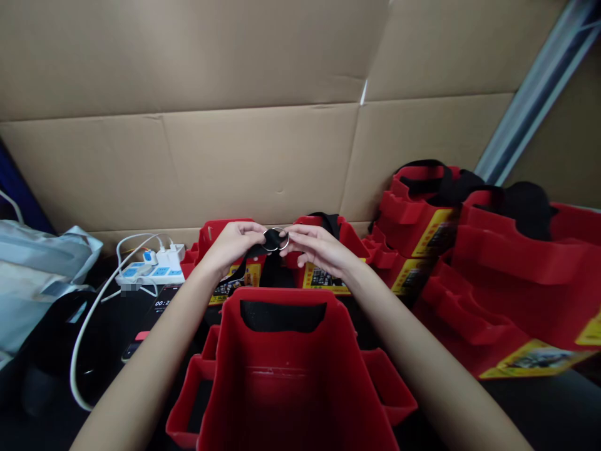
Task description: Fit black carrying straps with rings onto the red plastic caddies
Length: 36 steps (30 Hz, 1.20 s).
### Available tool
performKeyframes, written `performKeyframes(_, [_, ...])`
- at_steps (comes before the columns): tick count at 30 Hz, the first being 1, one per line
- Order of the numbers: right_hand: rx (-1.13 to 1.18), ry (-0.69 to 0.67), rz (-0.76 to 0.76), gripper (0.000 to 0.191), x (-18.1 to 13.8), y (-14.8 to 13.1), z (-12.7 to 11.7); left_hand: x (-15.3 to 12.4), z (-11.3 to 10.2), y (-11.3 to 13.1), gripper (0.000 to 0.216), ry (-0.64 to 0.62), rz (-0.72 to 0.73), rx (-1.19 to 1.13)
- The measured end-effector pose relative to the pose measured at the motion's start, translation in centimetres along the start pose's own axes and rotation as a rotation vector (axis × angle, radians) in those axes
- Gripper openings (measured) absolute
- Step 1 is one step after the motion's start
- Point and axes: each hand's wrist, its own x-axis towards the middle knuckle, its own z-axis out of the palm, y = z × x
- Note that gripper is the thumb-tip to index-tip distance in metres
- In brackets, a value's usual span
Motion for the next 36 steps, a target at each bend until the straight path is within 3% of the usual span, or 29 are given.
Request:
performKeyframes(4, [-0.128,0.010,-0.122,0.021,0.0,0.1,0.2,-0.4,0.1,0.4,0.015,-0.013,-0.011,-0.003])
performKeyframes(12, [-0.544,0.255,-0.272,0.018,-0.3,-0.7,-1.0,-0.2,0.1,0.0,0.014,0.022,-0.021,0.069])
performKeyframes(16, [-0.509,0.411,-0.342,0.019,0.1,-0.7,-2.1,0.2,-0.2,-0.6,0.016,0.034,0.007,0.042])
performKeyframes(22, [-0.445,0.518,-0.382,0.021,0.4,-0.7,-2.4,-0.1,-0.4,-0.1,0.018,-0.074,0.067,0.018])
performKeyframes(27, [-0.362,0.637,-0.437,0.024,0.3,-0.8,-2.1,-0.3,-0.6,0.1,0.032,-0.204,0.101,0.044])
performKeyframes(33, [-0.220,0.689,-0.517,0.031,0.4,-0.9,-2.3,-0.2,-0.7,0.0,0.038,-0.278,0.099,0.079])
performKeyframes(36, [-0.277,0.608,-0.526,0.035,0.0,-1.1,-1.4,-0.2,-0.4,-0.1,0.041,-0.295,0.135,0.128])
